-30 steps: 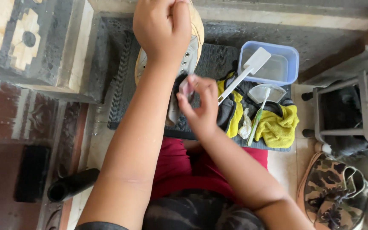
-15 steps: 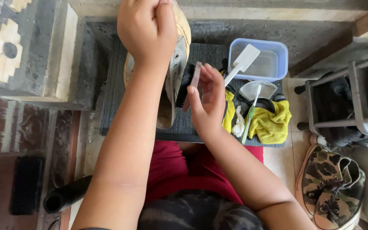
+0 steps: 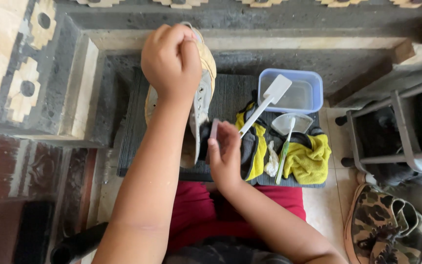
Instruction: Cleaning the soles and sides of high-top sneakers using a brush and cleaning solution
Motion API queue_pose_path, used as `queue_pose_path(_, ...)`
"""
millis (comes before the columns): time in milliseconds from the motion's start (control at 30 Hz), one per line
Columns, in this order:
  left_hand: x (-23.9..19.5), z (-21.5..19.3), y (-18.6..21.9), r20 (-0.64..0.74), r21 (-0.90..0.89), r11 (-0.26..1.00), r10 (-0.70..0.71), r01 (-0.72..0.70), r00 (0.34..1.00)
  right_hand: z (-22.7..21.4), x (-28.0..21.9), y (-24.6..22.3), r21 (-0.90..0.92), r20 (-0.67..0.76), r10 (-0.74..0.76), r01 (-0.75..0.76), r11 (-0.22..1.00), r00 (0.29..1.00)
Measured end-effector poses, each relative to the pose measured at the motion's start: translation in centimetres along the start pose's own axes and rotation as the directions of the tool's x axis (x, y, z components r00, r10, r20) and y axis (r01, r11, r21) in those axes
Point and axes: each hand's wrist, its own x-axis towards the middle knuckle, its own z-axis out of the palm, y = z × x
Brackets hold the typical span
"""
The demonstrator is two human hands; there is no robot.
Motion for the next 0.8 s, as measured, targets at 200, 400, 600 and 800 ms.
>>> queue_pose_path(200, 0.5, 0.1, 1.0, 0.022, -0.039, 0.998, 0.046, -0.046, 0.999, 1.0, 6.0, -5.8, -0.048, -0.025, -0.159, 0.157, 0.986, 0.987)
queue_pose_path(400, 0.1, 1.4, -1.5, -0.058, -0.074, 0.994, 0.077, -0.082, 0.995, 0.8, 1.7, -1.9, -0.261, 0.090, -0.143, 0.162, 0.952, 0.986)
queue_pose_path(600, 0.5, 1.1, 0.1, 0.033, -0.050, 0.999, -0.002, 0.004, 0.999, -0.1, 0.3, -1.2, -0.270, 0.062, 0.037, -0.018, 0.963, 0.997)
queue_pose_path(800, 0.6, 1.4, 0.5, 0.040, -0.036, 0.999, 0.023, -0.021, 0.999, -0.1, 3.7, -2.9, -0.004, -0.014, -0.084, 0.084, 0.996, 0.996)
